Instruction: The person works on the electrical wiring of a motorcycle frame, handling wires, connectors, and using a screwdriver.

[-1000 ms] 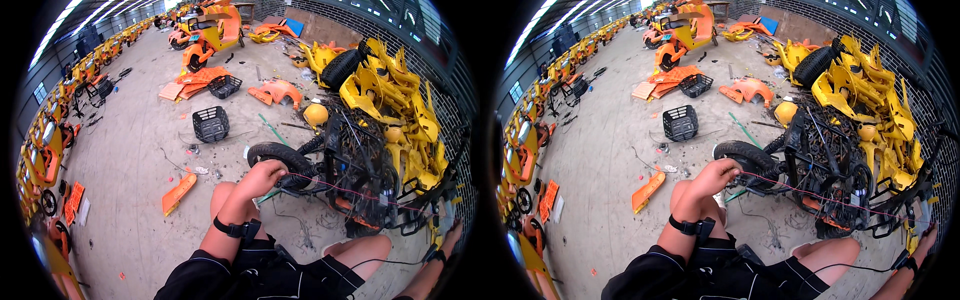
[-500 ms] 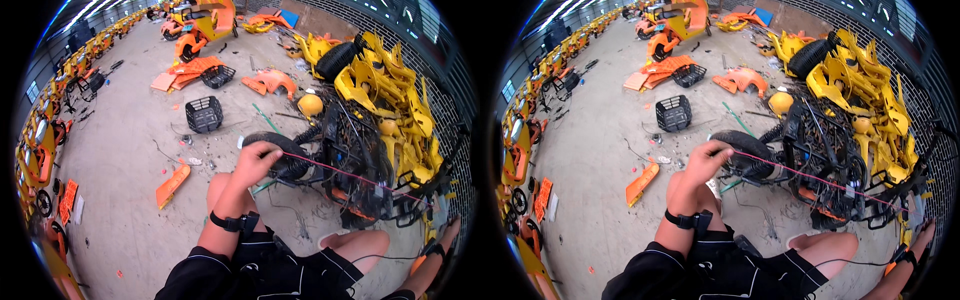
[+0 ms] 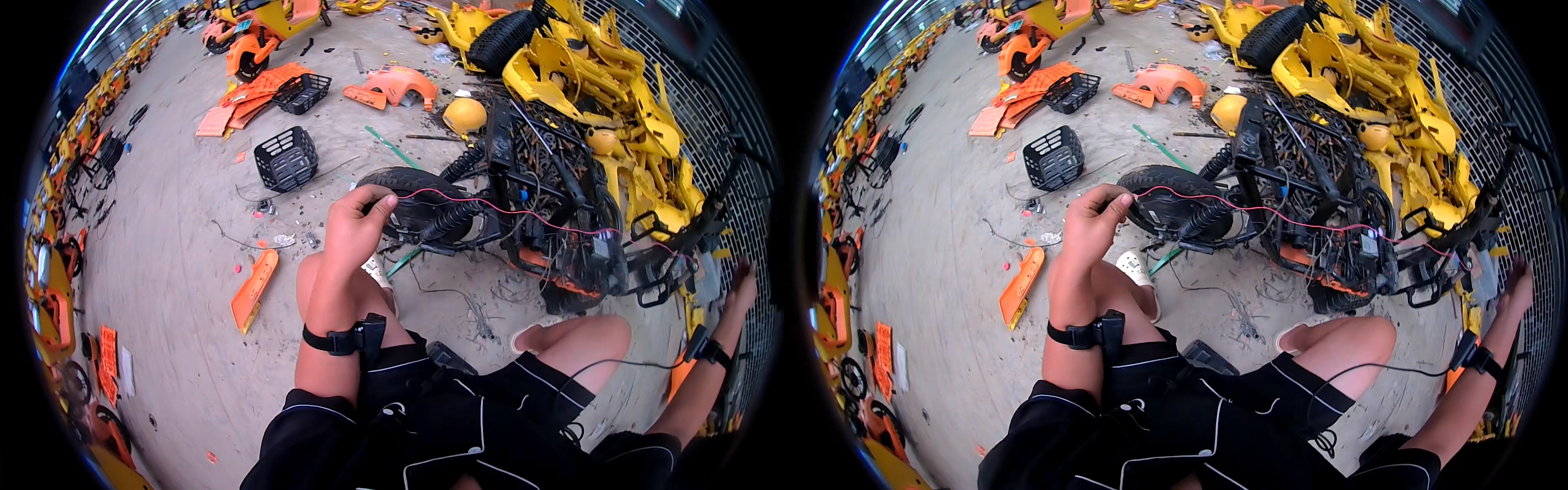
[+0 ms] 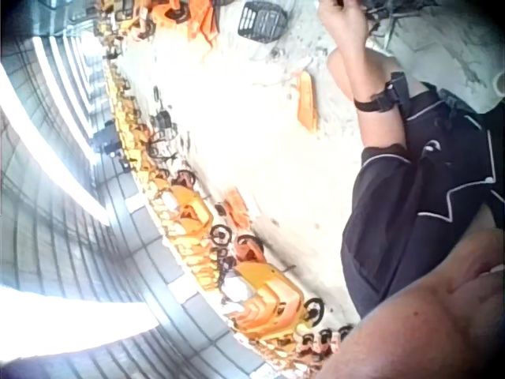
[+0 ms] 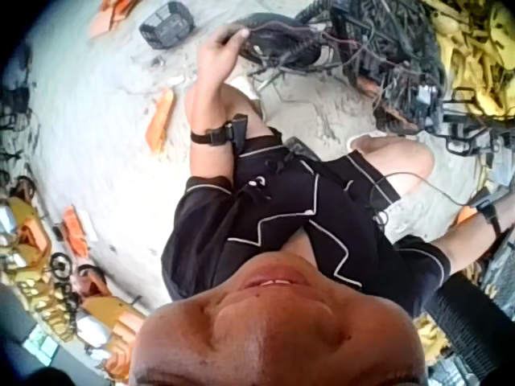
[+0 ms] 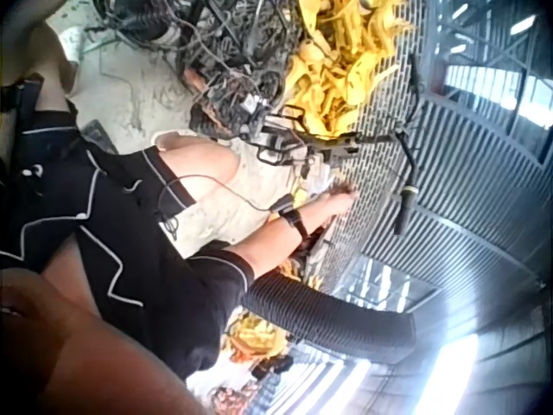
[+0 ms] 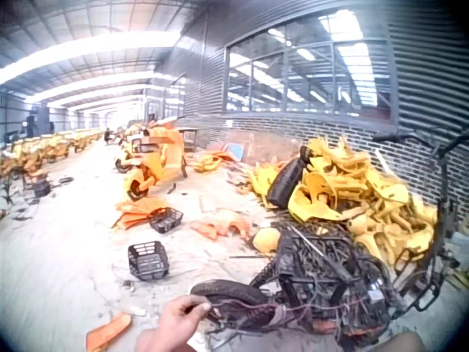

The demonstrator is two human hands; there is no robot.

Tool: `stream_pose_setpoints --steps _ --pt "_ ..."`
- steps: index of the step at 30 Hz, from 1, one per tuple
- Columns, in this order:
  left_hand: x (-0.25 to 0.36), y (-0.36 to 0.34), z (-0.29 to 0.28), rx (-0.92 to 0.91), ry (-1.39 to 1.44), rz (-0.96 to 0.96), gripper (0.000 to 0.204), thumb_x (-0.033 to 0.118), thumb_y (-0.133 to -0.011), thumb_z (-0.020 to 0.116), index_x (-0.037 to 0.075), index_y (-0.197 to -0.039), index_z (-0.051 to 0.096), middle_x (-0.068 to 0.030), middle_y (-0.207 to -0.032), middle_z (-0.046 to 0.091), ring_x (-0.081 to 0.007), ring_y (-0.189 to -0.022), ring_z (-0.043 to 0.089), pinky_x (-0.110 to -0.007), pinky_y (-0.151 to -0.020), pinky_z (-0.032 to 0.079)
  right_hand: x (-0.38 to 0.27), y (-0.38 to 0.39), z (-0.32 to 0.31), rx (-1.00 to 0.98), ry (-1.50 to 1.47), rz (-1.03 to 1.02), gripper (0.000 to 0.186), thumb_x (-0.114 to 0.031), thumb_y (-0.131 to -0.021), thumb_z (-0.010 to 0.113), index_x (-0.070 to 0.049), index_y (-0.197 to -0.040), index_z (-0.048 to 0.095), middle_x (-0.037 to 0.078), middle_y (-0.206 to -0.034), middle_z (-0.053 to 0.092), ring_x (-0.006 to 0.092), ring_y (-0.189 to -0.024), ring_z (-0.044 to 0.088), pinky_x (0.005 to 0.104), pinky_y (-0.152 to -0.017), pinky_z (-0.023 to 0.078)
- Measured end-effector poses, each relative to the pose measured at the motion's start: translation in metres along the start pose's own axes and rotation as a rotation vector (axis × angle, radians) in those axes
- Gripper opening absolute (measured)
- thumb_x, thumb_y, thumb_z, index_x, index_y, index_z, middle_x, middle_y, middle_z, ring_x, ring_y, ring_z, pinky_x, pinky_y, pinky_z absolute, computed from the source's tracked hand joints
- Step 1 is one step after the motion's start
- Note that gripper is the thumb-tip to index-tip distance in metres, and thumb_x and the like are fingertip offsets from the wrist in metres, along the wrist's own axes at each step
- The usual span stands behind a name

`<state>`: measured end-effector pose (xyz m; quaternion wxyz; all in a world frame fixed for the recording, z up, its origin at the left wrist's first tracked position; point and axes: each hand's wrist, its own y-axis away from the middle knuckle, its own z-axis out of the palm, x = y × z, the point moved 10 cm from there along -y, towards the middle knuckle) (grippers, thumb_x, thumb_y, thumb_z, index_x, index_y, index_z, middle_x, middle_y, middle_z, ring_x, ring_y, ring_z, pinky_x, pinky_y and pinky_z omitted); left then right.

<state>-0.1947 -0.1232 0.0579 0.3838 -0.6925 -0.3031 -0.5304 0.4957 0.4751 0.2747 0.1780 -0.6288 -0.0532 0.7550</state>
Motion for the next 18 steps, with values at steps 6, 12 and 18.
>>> stream_pose_setpoints --steps 6,12,18 --pt "-0.007 -0.001 0.033 -0.166 -0.223 0.095 0.016 0.012 -0.089 0.067 -0.002 -0.095 0.067 -0.0023 -0.075 0.062 -0.0083 -0.068 0.053 -0.025 -0.062 0.045 -0.059 0.128 0.12 -0.3 0.081 -0.161 0.036 -0.026 -0.098 0.053 0.003 -0.119 0.055 0.014 -0.11 0.063 0.0214 -0.109 0.059 0.0334 -0.102 0.042" --pt "0.001 0.018 0.06 -0.32 -0.34 0.071 0.014 0.013 -0.085 0.068 -0.001 -0.09 0.068 -0.0136 -0.077 0.064 -0.021 -0.068 0.06 -0.032 -0.065 0.048 -0.016 0.344 0.276 -0.735 0.195 -0.233 0.029 -0.023 -0.098 0.054 0.001 -0.113 0.058 0.007 -0.094 0.064 0.012 -0.086 0.061 0.0275 -0.086 0.047" --pt "0.0 0.021 0.098 -0.458 -0.363 0.111 0.014 0.013 -0.083 0.069 0.001 -0.089 0.068 -0.0156 -0.078 0.063 -0.0276 -0.071 0.061 -0.035 -0.066 0.048 0.072 0.45 0.34 -1.144 0.135 0.076 0.024 -0.022 -0.098 0.054 -0.002 -0.11 0.058 0.002 -0.082 0.061 0.0081 -0.077 0.058 0.0227 -0.072 0.047"
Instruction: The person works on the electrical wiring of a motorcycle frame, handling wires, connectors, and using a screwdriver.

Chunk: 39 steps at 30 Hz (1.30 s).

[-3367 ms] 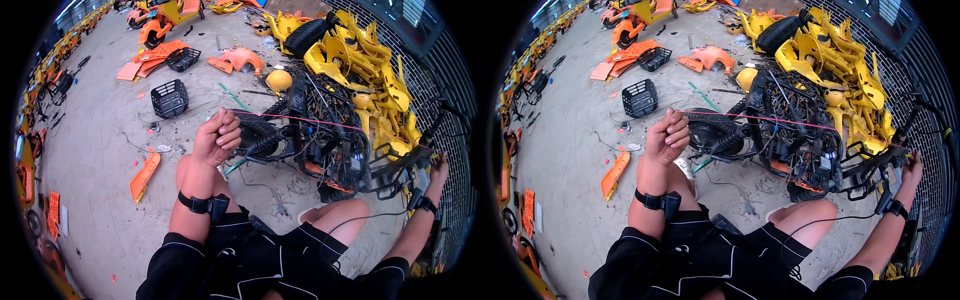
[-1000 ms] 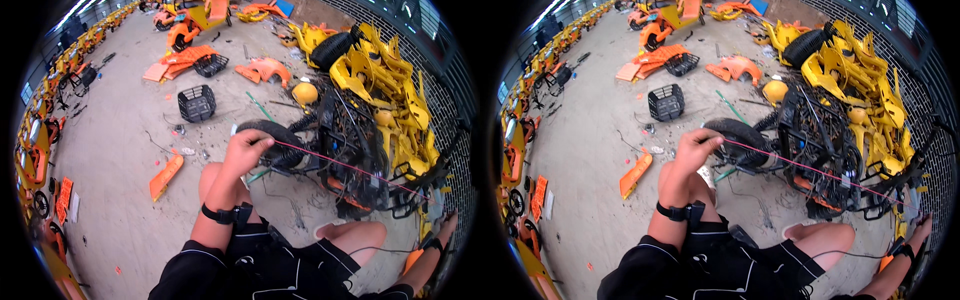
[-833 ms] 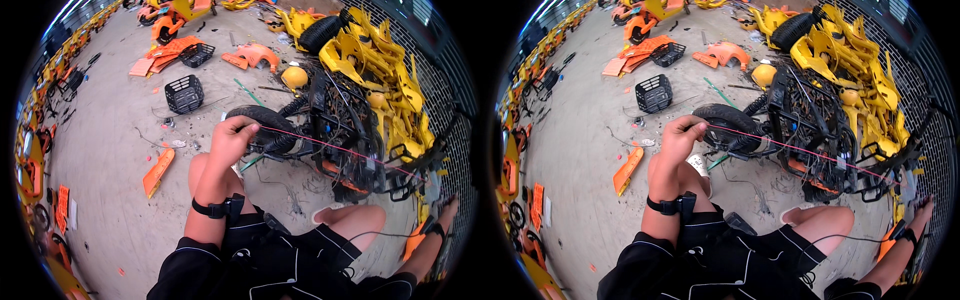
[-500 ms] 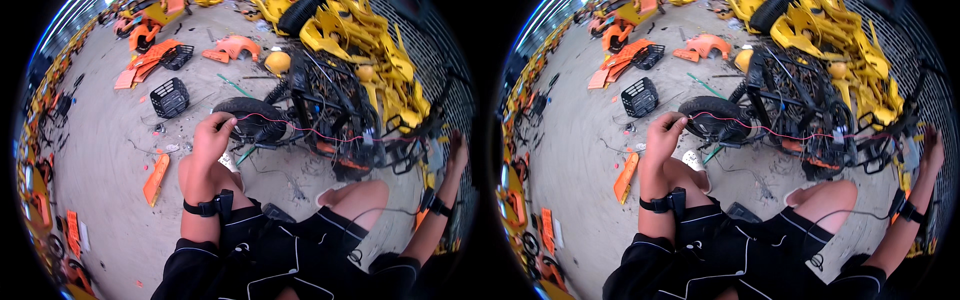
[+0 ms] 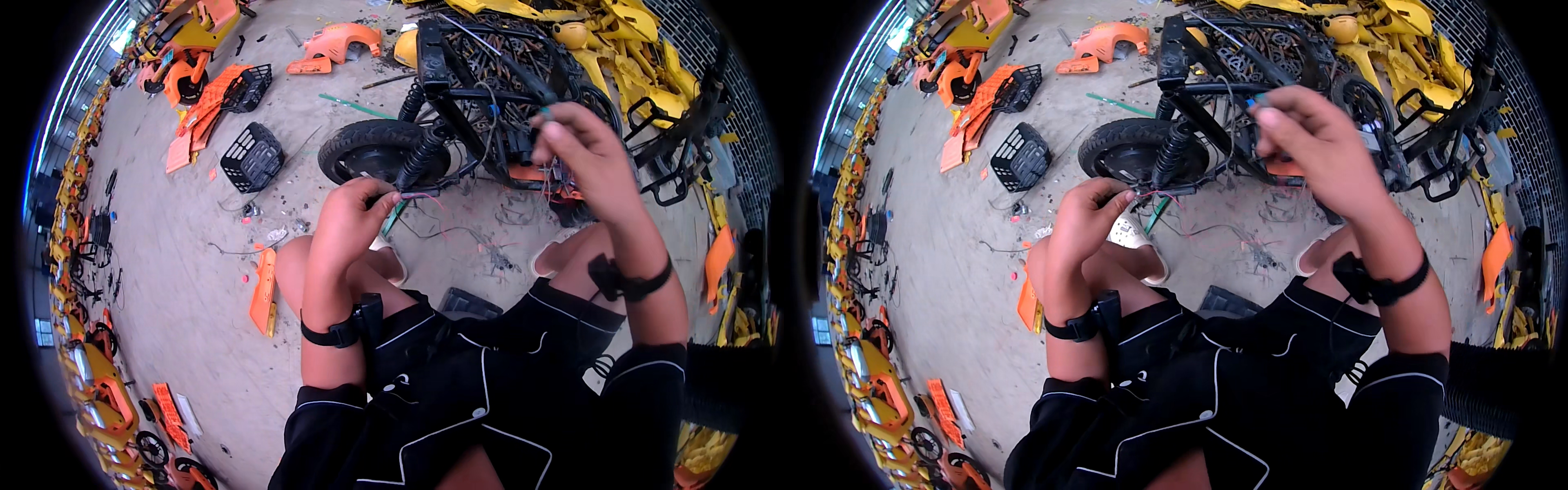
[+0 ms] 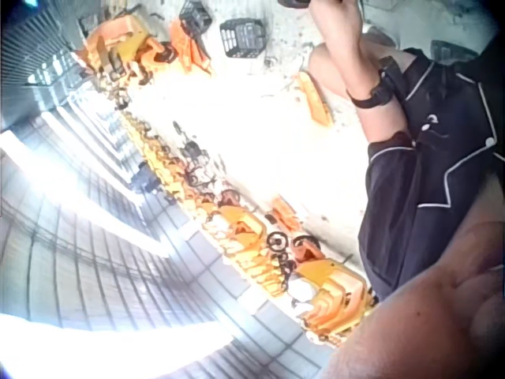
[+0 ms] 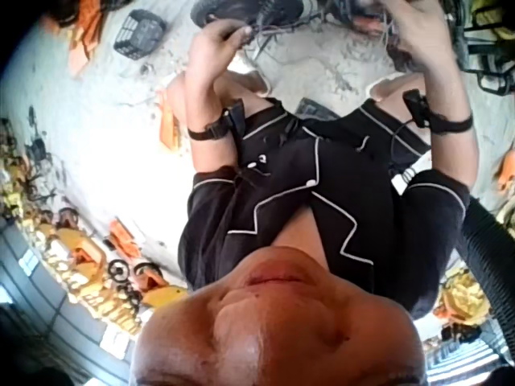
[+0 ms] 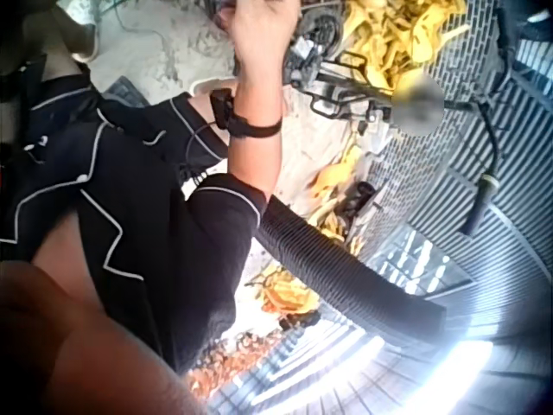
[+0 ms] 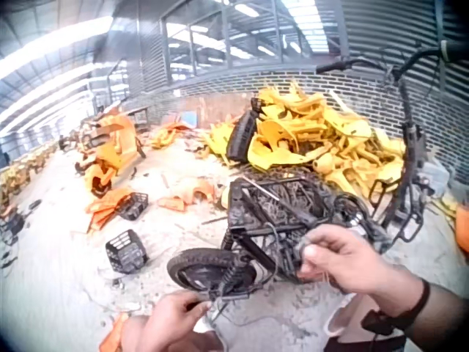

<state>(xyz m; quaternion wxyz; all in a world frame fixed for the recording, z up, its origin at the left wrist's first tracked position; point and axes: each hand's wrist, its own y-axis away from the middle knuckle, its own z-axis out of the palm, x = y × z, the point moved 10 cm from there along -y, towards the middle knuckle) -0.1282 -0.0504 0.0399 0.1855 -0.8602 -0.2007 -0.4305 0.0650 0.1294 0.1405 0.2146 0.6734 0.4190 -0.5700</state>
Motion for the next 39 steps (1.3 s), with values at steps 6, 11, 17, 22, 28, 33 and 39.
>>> stream_pose_setpoints --steps 6,11,17,22,28,33,39 --pt "-0.017 -0.002 0.006 -0.029 -0.076 -0.1 0.016 0.016 -0.083 0.067 0.001 -0.09 0.068 -0.0169 -0.08 0.063 -0.0323 -0.074 0.062 -0.038 -0.067 0.048 0.067 -0.027 0.011 0.044 -0.252 0.221 0.029 -0.029 -0.1 0.049 -0.002 -0.109 0.057 0.004 -0.086 0.061 0.0125 -0.08 0.059 0.0268 -0.076 0.048" --pt "-0.021 -0.004 0.013 -0.102 -0.197 -0.16 0.016 0.017 -0.084 0.065 0.002 -0.091 0.067 -0.018 -0.083 0.064 -0.0363 -0.077 0.062 -0.04 -0.068 0.048 0.095 -0.031 -0.004 0.076 -0.384 0.227 0.029 -0.029 -0.099 0.05 -0.003 -0.107 0.058 0.005 -0.087 0.064 0.0127 -0.081 0.06 0.0268 -0.073 0.047" --pt "-0.024 -0.013 0.039 -0.275 -0.264 -0.208 0.022 0.018 -0.083 0.067 0.005 -0.1 0.066 -0.0171 -0.088 0.066 -0.0352 -0.084 0.063 -0.04 -0.074 0.05 0.115 -0.022 -0.01 -0.066 -0.52 0.134 0.028 -0.028 -0.098 0.053 -0.002 -0.107 0.059 0.006 -0.086 0.066 0.014 -0.08 0.063 0.0259 -0.071 0.047" --pt "-0.005 -0.019 0.054 -0.216 -0.432 -0.09 0.053 0.024 -0.082 0.07 0.005 -0.128 0.053 -0.02 -0.121 0.06 -0.0364 -0.112 0.057 -0.04 -0.093 0.047 0.104 -0.024 -0.01 -0.148 -0.544 0.116 0.028 -0.025 -0.097 0.054 0.0 -0.107 0.059 0.009 -0.087 0.066 0.0145 -0.078 0.064 0.026 -0.069 0.048" --pt "0.035 -0.043 0.118 -0.314 0.027 0.027 0.074 0.024 -0.081 0.074 0.003 -0.142 0.035 -0.0228 -0.138 0.046 -0.0351 -0.125 0.049 -0.039 -0.1 0.041 0.101 -0.022 0.005 -0.161 -0.622 0.071 0.024 -0.022 -0.097 0.056 0.001 -0.106 0.059 0.01 -0.089 0.068 0.0145 -0.078 0.065 0.0259 -0.067 0.051" --pt "0.059 -0.035 0.169 -0.473 0.214 0.011 0.059 0.016 -0.084 0.072 0.001 -0.133 0.043 -0.0169 -0.127 0.051 -0.0242 -0.114 0.051 -0.036 -0.097 0.041 0.076 -0.013 0.038 -0.261 -0.816 0.043 0.02 -0.014 -0.096 0.057 0.002 -0.108 0.057 0.01 -0.093 0.067 0.0167 -0.086 0.066 0.0309 -0.077 0.053" --pt "0.071 -0.031 0.186 -0.57 0.512 -0.12 0.015 0.014 -0.096 0.057 0.0 -0.103 0.06 -0.001 -0.074 0.058 -0.0078 -0.07 0.056 -0.023 -0.065 0.045 0.06 -0.033 -0.038 0.128 -0.566 -0.111 0.023 -0.024 -0.097 0.055 -0.001 -0.101 0.058 0.009 -0.087 0.068 0.0144 -0.081 0.065 0.0252 -0.068 0.049"
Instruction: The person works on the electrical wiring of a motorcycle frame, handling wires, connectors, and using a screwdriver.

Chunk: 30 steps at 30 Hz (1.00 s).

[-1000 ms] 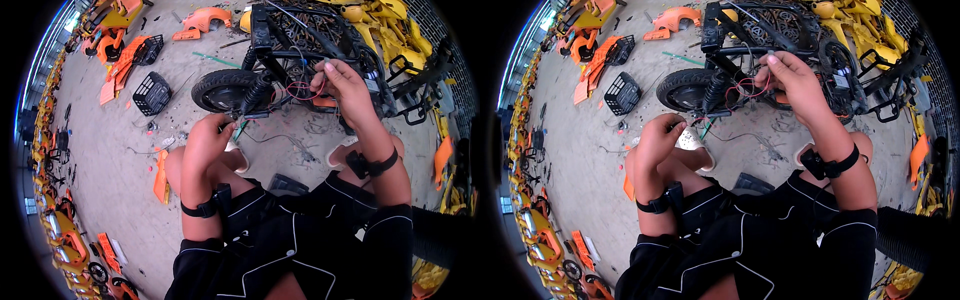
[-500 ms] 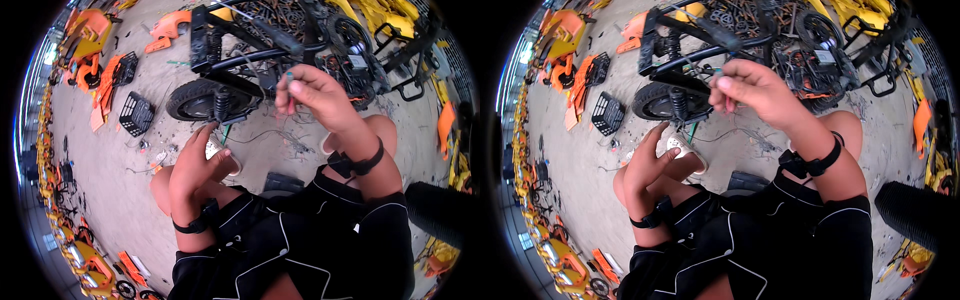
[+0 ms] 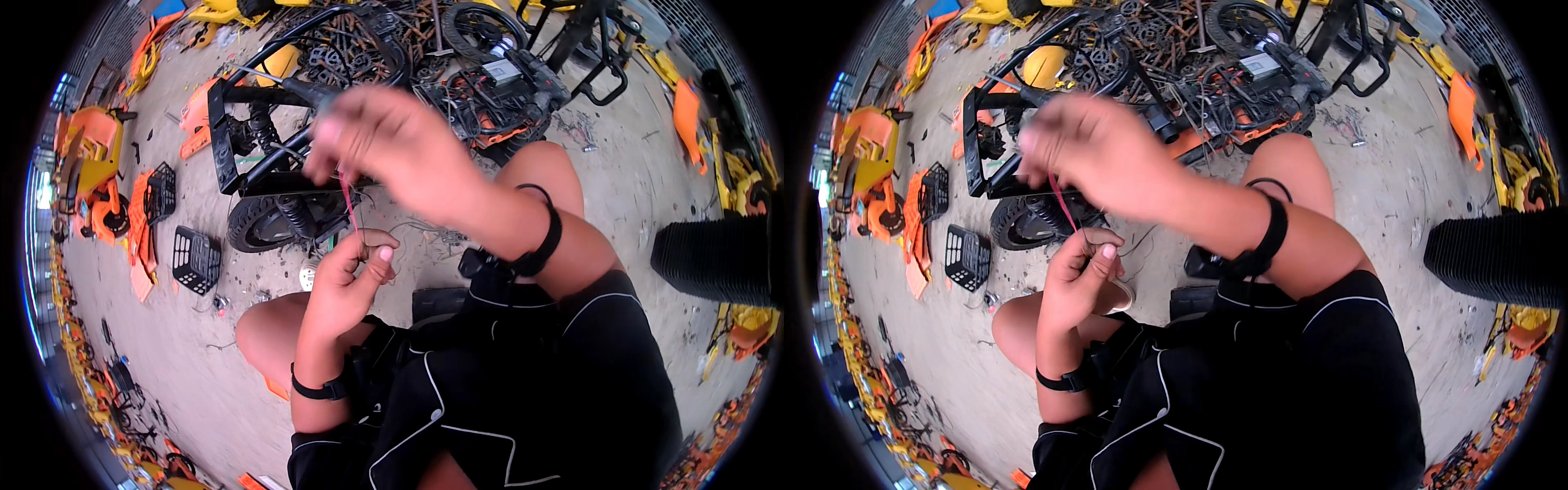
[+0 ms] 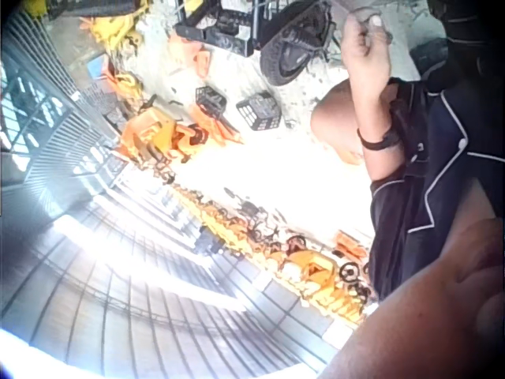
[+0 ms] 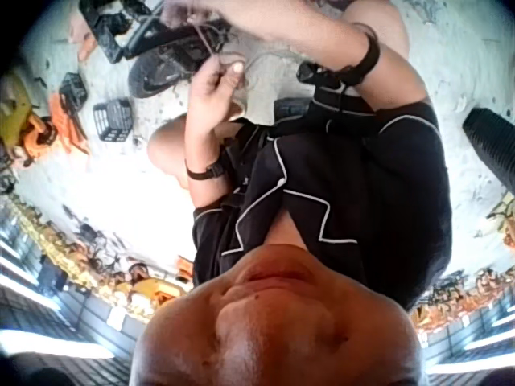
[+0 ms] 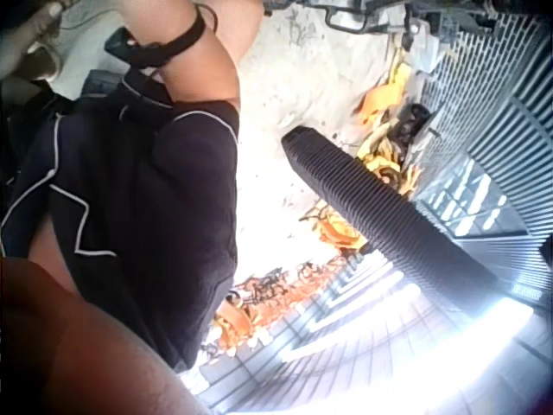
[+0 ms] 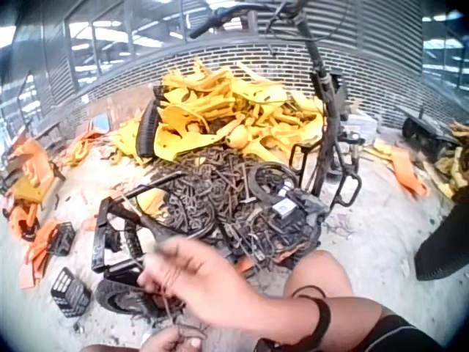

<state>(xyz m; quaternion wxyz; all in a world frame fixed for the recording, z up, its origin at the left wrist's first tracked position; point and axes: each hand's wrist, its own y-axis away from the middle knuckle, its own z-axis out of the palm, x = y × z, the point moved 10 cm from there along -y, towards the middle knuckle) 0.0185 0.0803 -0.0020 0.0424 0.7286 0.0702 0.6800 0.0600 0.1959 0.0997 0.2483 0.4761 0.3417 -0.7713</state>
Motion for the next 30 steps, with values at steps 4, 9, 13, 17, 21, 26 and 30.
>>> stream_pose_setpoints --steps 4,9,13,17,21,26,30 --pt "0.01 0.003 -0.018 0.103 0.023 0.087 0.013 0.013 -0.096 0.058 0.0 -0.1 0.06 -0.0006 -0.077 0.056 -0.0072 -0.07 0.053 -0.022 -0.065 0.044 -0.049 -0.005 -0.077 0.318 0.021 -0.175 0.023 -0.026 -0.094 0.058 -0.004 -0.094 0.064 0.005 -0.083 0.067 0.0118 -0.075 0.063 0.0253 -0.063 0.048" --pt "0.009 0.013 -0.031 0.105 0.032 0.11 0.016 0.014 -0.1 0.05 0.0 -0.102 0.059 -0.0005 -0.073 0.053 -0.0077 -0.067 0.049 -0.023 -0.063 0.042 -0.097 0.016 -0.108 0.443 -0.051 -0.24 0.013 -0.02 -0.096 0.057 -0.007 -0.095 0.06 0.003 -0.081 0.065 0.0124 -0.069 0.062 0.0234 -0.06 0.047" --pt "0.013 0.019 -0.034 0.149 -0.021 0.137 0.018 0.017 -0.099 0.052 0.0 -0.103 0.059 -0.0018 -0.072 0.054 -0.009 -0.067 0.051 -0.024 -0.061 0.043 -0.057 0.023 -0.08 0.308 0.069 0.059 0.01 -0.014 -0.093 0.058 -0.006 -0.096 0.06 0.004 -0.077 0.064 0.0117 -0.064 0.06 0.0227 -0.055 0.047" --pt "0.027 0.027 -0.027 0.219 -0.312 0.15 0.018 0.017 -0.097 0.056 0.0 -0.101 0.06 -0.0074 -0.079 0.062 -0.012 -0.072 0.057 -0.027 -0.067 0.048 0.017 0.055 -0.024 -0.149 0.536 0.245 0.031 -0.024 -0.09 0.063 -0.001 -0.111 0.058 0.011 -0.098 0.066 0.019 -0.093 0.064 0.0305 -0.081 0.05" --pt "0.049 0.042 -0.017 0.239 -0.294 0.311 0.016 0.013 -0.097 0.055 -0.001 -0.099 0.062 -0.0018 -0.077 0.059 -0.0072 -0.073 0.052 -0.023 -0.066 0.045 0.073 0.108 0.04 -0.459 0.769 0.299 0.053 -0.03 -0.085 0.069 0.001 -0.123 0.049 0.019 -0.115 0.06 0.0302 -0.109 0.058 0.0388 -0.094 0.045" --pt "0.041 0.041 -0.025 0.31 -0.361 0.244 0.016 0.014 -0.097 0.055 -0.001 -0.098 0.062 -0.0022 -0.075 0.059 -0.0063 -0.07 0.052 -0.022 -0.061 0.043 0.097 0.139 0.046 -0.433 0.553 0.371 0.064 -0.041 -0.079 0.073 0.003 -0.12 0.051 0.02 -0.115 0.06 0.0306 -0.108 0.058 0.0382 -0.093 0.046" --pt "0.051 0.047 -0.023 0.355 -0.338 0.335 0.016 0.013 -0.096 0.056 0.0 -0.1 0.063 -0.0041 -0.076 0.061 -0.0091 -0.071 0.055 -0.024 -0.064 0.046 0.09 0.151 0.058 -0.431 0.564 0.307 0.072 -0.042 -0.079 0.075 0.005 -0.124 0.044 0.019 -0.117 0.055 0.0292 -0.109 0.055 0.0377 -0.092 0.045"
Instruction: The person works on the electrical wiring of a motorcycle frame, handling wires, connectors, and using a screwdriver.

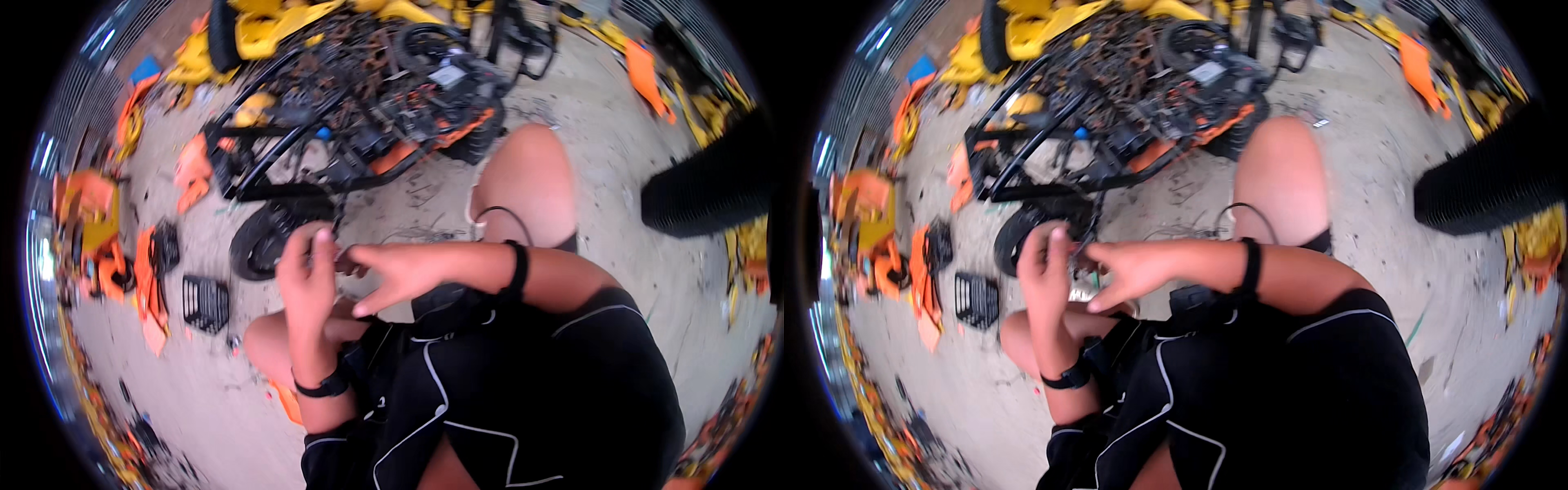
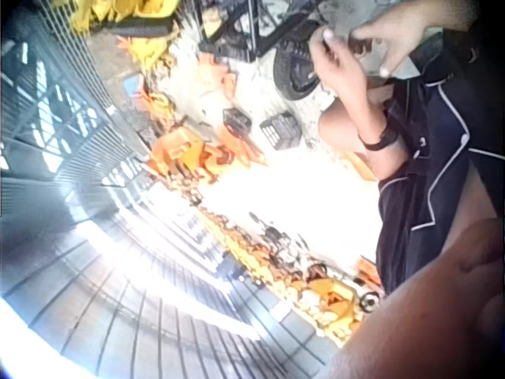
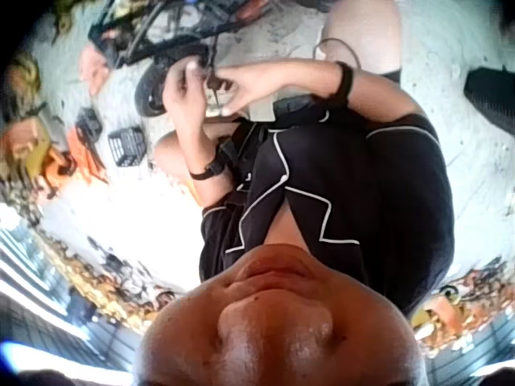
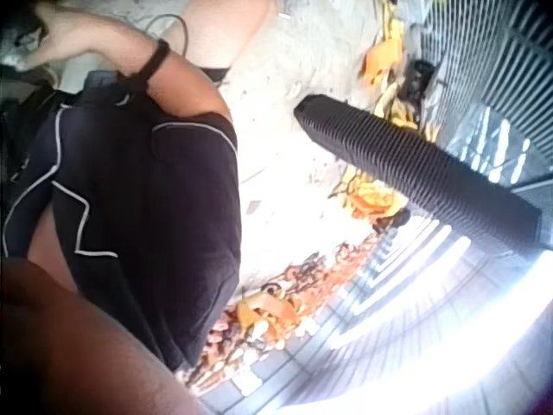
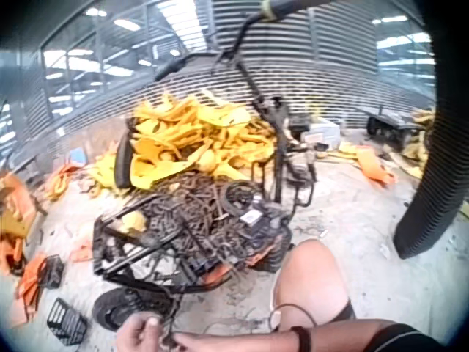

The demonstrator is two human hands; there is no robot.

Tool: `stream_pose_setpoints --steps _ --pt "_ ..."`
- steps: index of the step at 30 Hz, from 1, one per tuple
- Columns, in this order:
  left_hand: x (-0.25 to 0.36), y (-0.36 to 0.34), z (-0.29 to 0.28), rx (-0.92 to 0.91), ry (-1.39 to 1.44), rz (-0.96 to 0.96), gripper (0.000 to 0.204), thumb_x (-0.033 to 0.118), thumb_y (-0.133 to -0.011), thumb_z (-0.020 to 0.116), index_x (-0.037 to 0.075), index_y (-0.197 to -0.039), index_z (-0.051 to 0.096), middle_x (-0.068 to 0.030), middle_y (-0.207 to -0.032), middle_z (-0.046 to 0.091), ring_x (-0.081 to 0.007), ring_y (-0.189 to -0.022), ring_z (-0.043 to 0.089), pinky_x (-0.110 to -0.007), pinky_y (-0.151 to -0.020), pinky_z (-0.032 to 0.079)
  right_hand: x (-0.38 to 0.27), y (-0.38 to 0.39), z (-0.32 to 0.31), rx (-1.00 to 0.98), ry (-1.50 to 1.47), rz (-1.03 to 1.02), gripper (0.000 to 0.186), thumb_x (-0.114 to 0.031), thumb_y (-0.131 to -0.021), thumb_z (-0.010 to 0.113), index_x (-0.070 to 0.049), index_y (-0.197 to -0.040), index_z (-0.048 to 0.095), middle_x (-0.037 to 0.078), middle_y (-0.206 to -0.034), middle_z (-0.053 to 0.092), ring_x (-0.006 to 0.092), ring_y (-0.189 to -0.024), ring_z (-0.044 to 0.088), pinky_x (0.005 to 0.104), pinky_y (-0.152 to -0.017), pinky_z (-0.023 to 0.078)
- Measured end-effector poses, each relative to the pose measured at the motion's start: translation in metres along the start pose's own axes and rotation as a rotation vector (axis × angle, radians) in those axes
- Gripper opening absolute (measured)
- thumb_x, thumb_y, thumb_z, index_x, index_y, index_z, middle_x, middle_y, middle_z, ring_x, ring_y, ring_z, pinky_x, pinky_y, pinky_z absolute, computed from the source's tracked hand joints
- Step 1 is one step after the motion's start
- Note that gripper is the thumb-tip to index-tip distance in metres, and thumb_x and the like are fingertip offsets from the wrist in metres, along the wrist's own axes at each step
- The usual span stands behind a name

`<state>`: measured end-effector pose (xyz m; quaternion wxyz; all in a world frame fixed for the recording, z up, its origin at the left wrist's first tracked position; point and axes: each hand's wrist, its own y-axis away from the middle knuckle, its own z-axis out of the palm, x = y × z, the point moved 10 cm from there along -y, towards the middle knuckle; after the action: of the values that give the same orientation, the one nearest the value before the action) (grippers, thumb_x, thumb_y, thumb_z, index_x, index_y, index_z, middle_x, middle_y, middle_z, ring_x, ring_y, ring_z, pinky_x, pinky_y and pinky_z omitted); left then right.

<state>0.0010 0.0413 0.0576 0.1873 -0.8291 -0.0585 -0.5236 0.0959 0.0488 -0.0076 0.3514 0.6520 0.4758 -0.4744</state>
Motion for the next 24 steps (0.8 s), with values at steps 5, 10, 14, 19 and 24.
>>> stream_pose_setpoints --steps 5,10,14,19,24 --pt "-0.018 -0.002 -0.025 0.031 -0.082 -0.011 0.018 0.012 -0.099 0.051 -0.001 -0.106 0.061 -0.0059 -0.1 0.062 -0.0099 -0.085 0.056 -0.023 -0.075 0.048 -0.011 -0.01 -0.033 0.811 0.109 -0.106 0.086 -0.035 -0.055 0.087 0.007 -0.113 0.04 0.025 -0.107 0.048 0.0394 -0.101 0.051 0.0406 -0.089 0.044" --pt "0.05 0.002 -0.026 0.067 -0.11 0.149 0.022 0.017 -0.099 0.051 -0.002 -0.11 0.059 -0.0063 -0.096 0.061 -0.0114 -0.083 0.055 -0.024 -0.075 0.045 -0.079 0.028 -0.06 1.13 0.093 -0.463 0.075 -0.023 -0.065 0.08 0.002 -0.123 0.039 0.024 -0.12 0.047 0.0405 -0.112 0.05 0.0451 -0.093 0.042" --pt "0.099 0.002 -0.036 0.167 -0.121 0.264 0.026 0.015 -0.098 0.053 -0.004 -0.116 0.057 -0.0102 -0.106 0.063 -0.0158 -0.092 0.059 -0.028 -0.081 0.047 -0.104 0.007 -0.063 0.747 -0.156 -0.452 0.03 -0.013 -0.08 0.066 -0.003 -0.105 0.052 0.013 -0.085 0.067 0.0356 -0.078 0.065 0.043 -0.066 0.049" --pt "0.16 -0.002 0.021 0.047 0.013 0.57 0.062 0.023 -0.093 0.062 -0.003 -0.141 0.032 -0.0174 -0.14 0.041 -0.0239 -0.125 0.044 -0.038 -0.105 0.035 -0.123 0.035 -0.122 1.027 -0.296 -0.598 0.01 -0.008 -0.093 0.049 -0.002 -0.1 0.051 0.014 -0.074 0.062 0.0375 -0.07 0.061 0.0446 -0.063 0.047" --pt "0.023 -0.019 0.064 -0.397 0.048 0.075 0.031 0.022 -0.092 0.063 -0.003 -0.11 0.057 -0.008 -0.098 0.062 -0.0147 -0.087 0.058 -0.028 -0.079 0.048 -0.142 0.061 -0.169 0.828 -0.968 -0.635 0.016 -0.018 -0.1 0.04 -0.005 -0.094 0.048 0.004 -0.063 0.053 0.0115 -0.044 0.05 0.0288 -0.04 0.038"
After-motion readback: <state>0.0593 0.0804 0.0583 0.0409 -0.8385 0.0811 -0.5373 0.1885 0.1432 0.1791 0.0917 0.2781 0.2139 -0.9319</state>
